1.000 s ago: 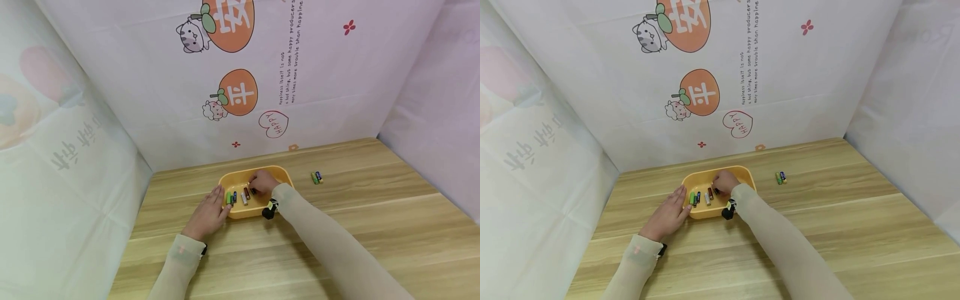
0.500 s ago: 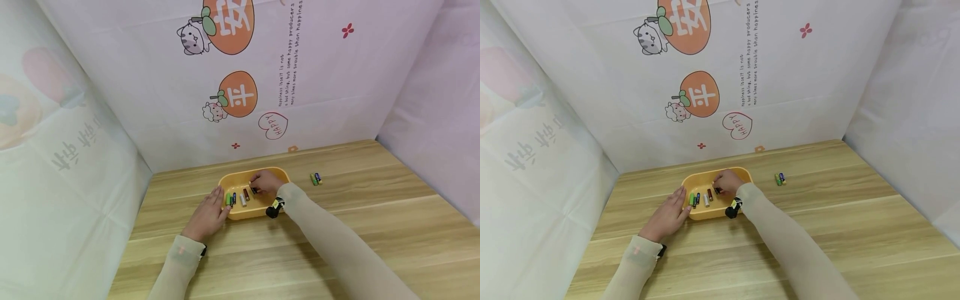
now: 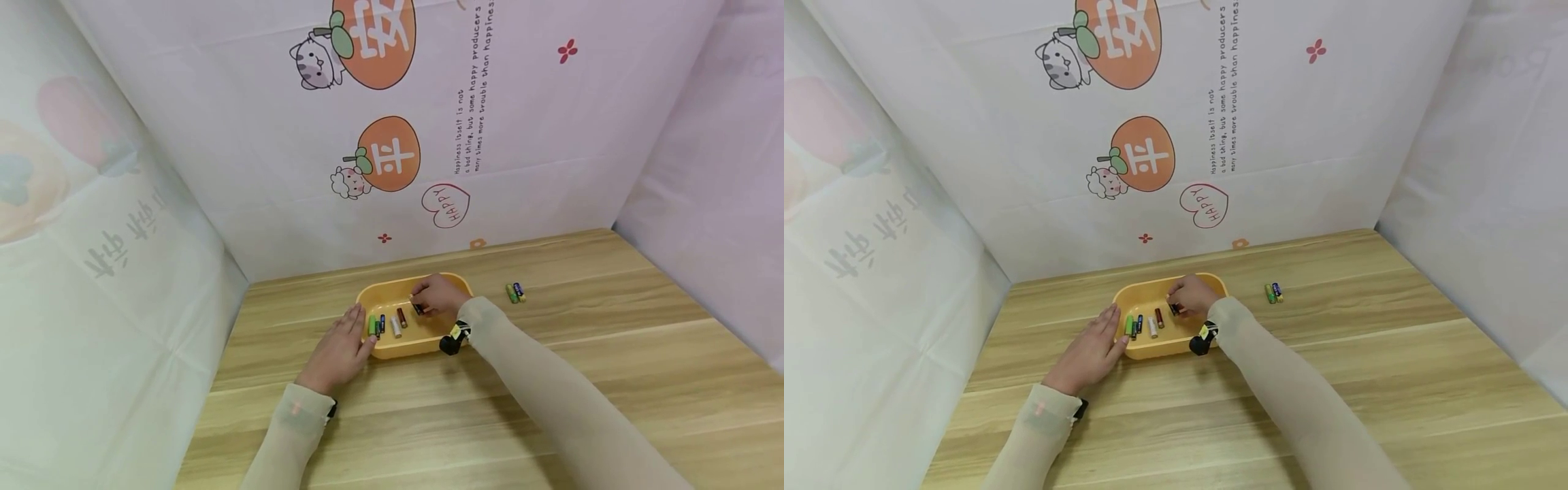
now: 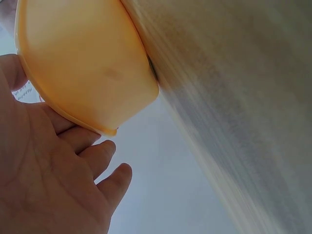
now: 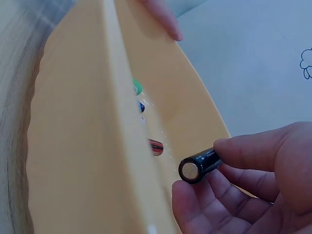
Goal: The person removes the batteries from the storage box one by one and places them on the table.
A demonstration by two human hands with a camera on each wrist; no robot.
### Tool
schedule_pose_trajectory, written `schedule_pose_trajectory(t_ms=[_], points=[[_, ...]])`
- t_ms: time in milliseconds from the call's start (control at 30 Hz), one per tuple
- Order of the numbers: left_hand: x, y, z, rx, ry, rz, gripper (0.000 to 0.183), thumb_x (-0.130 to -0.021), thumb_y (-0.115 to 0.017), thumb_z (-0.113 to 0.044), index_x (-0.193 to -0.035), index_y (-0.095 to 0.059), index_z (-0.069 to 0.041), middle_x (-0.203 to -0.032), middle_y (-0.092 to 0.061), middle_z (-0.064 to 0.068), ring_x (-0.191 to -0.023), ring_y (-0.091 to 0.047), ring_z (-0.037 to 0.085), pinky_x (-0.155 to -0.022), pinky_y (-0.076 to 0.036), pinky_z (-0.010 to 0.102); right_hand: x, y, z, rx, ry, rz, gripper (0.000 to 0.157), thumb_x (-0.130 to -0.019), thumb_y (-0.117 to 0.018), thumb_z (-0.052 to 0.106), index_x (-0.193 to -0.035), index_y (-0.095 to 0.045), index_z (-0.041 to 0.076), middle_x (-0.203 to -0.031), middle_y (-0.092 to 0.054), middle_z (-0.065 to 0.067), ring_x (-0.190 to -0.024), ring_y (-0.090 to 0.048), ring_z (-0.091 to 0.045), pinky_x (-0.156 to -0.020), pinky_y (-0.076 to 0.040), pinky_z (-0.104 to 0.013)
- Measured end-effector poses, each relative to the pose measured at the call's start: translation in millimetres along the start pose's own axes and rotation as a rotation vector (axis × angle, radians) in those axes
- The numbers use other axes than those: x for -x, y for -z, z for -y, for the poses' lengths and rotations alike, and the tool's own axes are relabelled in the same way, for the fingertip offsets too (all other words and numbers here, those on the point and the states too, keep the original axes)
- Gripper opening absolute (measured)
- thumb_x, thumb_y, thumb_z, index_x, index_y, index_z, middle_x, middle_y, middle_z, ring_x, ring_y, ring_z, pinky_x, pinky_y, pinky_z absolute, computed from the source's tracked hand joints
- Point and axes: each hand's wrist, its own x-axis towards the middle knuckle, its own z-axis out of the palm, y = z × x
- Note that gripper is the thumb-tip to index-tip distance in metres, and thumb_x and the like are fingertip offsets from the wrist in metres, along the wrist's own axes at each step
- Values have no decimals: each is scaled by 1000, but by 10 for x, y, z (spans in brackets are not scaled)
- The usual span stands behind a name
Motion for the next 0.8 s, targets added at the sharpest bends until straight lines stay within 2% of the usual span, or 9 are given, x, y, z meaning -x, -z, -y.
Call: schedule_pose_trajectory(t_ms=[333, 567, 800], points=[[3, -11, 22, -8, -6, 3, 67, -105, -31, -44, -153, -22, 2, -160, -16, 14, -146, -16, 28, -115, -19, 44, -11, 95, -51, -7, 3, 14, 27, -94, -63, 10, -117, -63, -4, -100, -64, -12, -81, -63, -21, -72, -58, -41], [6, -25, 34, -14, 2, 15, 68, -105, -28, -47, -154, -19, 0, -160, -13, 12, -147, -12, 24, -116, -17, 43, 9, 156, -69, -67, -3, 24, 33, -94, -63, 8, -122, -59, -8, -104, -63, -14, -84, -62, -21, -75, -57, -43], [-1, -17, 39, -9, -16, 3, 68, -105, -26, -48, -153, -20, 1, -160, -16, 14, -146, -17, 29, -115, -17, 43, 67, 231, -52, -75, 16, 21, 35, -93, -63, 7, -122, -58, -10, -104, -61, -16, -87, -62, -24, -78, -56, -46]])
